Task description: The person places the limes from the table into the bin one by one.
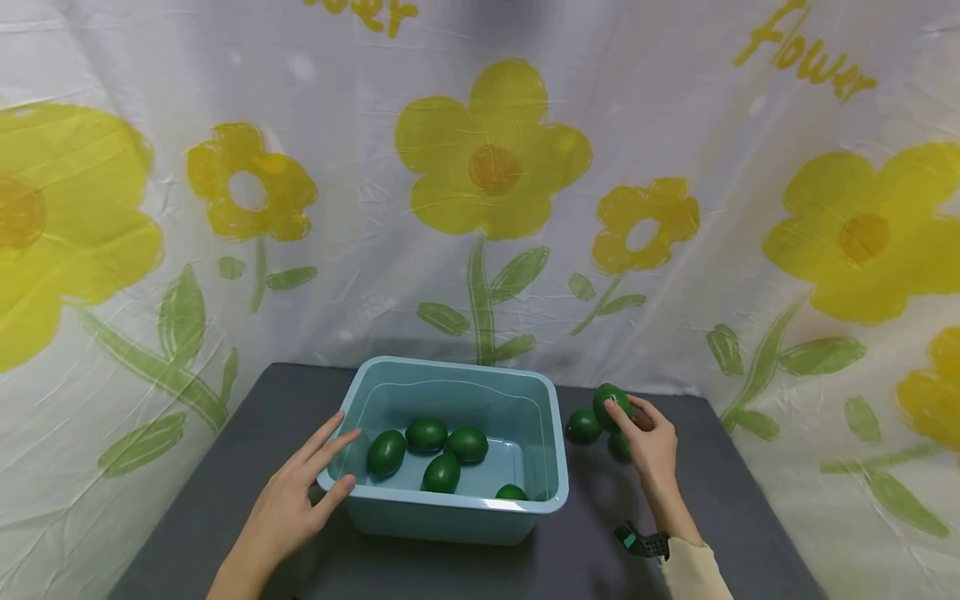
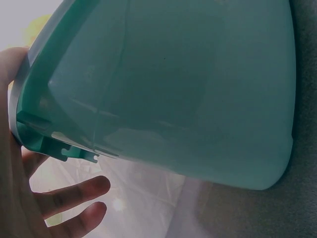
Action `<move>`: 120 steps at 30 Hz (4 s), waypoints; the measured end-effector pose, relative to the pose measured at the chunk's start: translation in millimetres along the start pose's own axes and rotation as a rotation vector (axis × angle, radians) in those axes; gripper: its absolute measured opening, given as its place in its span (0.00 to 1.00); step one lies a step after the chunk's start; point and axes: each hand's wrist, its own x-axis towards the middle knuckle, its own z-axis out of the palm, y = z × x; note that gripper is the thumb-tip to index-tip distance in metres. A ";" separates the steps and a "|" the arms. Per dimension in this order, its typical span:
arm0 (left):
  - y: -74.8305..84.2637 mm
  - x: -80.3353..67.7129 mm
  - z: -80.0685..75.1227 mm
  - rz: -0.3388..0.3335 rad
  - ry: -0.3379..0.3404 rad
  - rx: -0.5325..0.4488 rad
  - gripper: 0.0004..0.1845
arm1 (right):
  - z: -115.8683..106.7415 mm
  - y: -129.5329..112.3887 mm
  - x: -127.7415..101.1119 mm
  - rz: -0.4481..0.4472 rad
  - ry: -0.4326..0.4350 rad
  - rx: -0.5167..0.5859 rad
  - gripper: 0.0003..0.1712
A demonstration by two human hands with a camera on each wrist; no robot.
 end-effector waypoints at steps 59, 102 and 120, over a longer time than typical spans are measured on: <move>0.2 0.2 1.2 -0.019 -0.005 0.000 0.29 | 66.5 -52.2 -44.2 -0.462 -0.181 -0.131 0.32; -0.1 0.2 1.7 0.000 0.021 0.000 0.29 | 16.5 57.0 19.9 -0.117 0.046 -0.387 0.40; 0.3 0.8 0.8 0.007 0.025 0.009 0.30 | 25.4 101.9 25.6 -0.057 0.073 -0.514 0.47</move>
